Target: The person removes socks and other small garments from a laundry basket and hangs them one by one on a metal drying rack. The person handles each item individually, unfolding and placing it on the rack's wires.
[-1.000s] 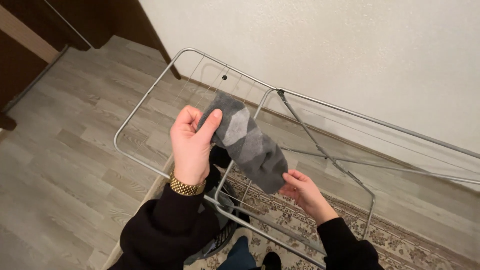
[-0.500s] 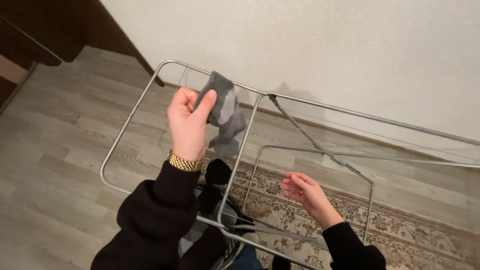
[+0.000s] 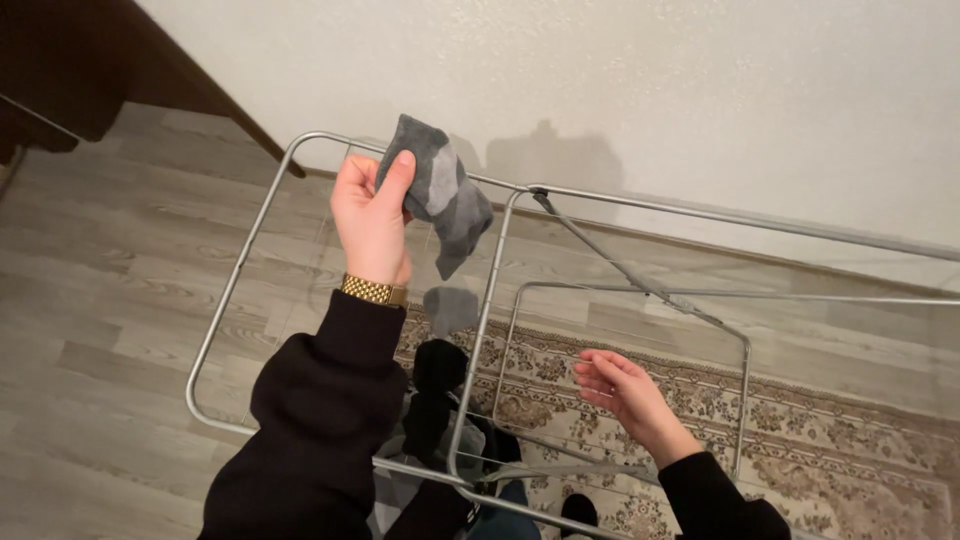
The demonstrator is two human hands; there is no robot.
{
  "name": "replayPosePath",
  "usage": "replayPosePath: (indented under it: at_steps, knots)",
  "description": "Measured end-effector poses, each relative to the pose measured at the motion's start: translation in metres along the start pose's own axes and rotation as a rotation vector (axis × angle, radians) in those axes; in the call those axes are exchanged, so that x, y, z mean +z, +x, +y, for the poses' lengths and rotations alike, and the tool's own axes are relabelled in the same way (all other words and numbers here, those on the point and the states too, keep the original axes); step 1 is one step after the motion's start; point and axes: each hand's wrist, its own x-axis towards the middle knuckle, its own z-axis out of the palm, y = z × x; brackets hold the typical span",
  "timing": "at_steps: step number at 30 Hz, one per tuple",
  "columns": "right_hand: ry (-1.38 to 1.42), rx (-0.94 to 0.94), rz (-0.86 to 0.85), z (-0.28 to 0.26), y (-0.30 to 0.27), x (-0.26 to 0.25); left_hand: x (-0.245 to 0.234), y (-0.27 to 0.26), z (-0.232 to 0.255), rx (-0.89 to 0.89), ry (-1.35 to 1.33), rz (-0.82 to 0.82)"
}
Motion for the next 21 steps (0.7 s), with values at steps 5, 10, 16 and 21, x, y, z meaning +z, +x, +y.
replayPosePath:
  at_steps: [5,10,16,21]
  knots:
    - [0.009,0.017,0.02,0.012,0.014,-0.005,0.002,0.008,-0.024,-0.087,-0.038,0.02]
    - [0.04,0.021,0.023,0.017,0.017,-0.007,0.007,0.01,-0.031,-0.112,-0.036,0.017]
    - [0.041,0.027,0.02,0.016,0.014,-0.004,0.009,0.007,-0.05,-0.145,-0.042,0.012]
    - [0.038,0.042,0.036,0.015,0.007,-0.001,0.0,0.007,-0.076,-0.171,-0.011,0.027]
